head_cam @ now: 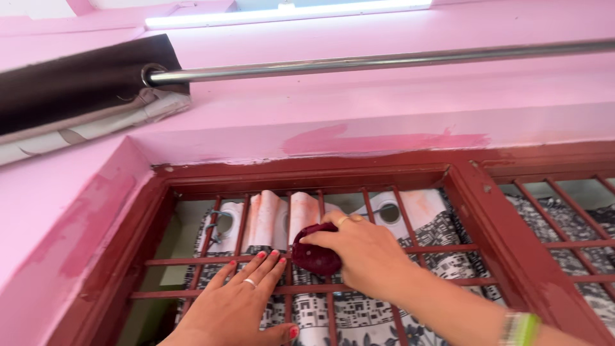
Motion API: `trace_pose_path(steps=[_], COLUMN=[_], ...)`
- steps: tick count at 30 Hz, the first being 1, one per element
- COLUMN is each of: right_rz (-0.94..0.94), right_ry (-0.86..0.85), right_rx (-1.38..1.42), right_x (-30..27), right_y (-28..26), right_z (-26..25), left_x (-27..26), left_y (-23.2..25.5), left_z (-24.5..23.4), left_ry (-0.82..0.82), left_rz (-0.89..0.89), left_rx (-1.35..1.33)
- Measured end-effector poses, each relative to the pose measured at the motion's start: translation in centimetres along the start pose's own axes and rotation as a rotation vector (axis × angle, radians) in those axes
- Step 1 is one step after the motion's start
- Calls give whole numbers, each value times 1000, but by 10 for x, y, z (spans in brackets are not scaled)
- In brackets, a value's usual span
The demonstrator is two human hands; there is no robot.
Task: The person repeatedly dips a dark cloth into a bucket of water and wipes the red metal window frame and adjacent pink wall. The cloth is wrung out between applications, and the person cleans the upper frame, side jambs, and the grid bars of the window.
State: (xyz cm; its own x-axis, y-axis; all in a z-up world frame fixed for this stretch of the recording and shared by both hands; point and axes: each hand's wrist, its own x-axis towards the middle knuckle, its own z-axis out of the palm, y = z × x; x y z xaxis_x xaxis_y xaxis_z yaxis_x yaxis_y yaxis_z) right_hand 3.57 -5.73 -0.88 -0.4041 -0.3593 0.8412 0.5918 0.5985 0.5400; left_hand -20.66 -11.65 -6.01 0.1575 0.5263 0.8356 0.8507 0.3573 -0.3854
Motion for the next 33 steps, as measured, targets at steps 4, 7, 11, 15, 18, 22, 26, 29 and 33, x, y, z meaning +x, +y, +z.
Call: trace_pose_path(steps=[4,7,11,15,18,22,26,29,33], right_rz=[83,234,264,233,177,58,306,282,88], right_ry=[186,222,108,-61,121,249,316,241,53], right_rx=[-114,-157,-177,-178,-81,-114,15,18,-33], right_x=[43,65,51,17,7,48,76,79,36], right_y=[-8,-5,-18,-33,-50,-68,-72,-70,-77], right_z=[14,21,35,21,16,30,45,44,54], left_x=[-8,-10,-14,-12,-11,-8,-30,-28,-34], left_y=[-47,-79,-104,-108,-111,-114,-109,-114,-113], left_z=[25,29,30,36,41,37,39,18,13], left_ry=[1305,1257,554,1306,1342,1281,475,162,177], left_rz=[382,405,274,378,370,412,229,63,77], left_rx=[585,600,229,596,616,527,212,110,78])
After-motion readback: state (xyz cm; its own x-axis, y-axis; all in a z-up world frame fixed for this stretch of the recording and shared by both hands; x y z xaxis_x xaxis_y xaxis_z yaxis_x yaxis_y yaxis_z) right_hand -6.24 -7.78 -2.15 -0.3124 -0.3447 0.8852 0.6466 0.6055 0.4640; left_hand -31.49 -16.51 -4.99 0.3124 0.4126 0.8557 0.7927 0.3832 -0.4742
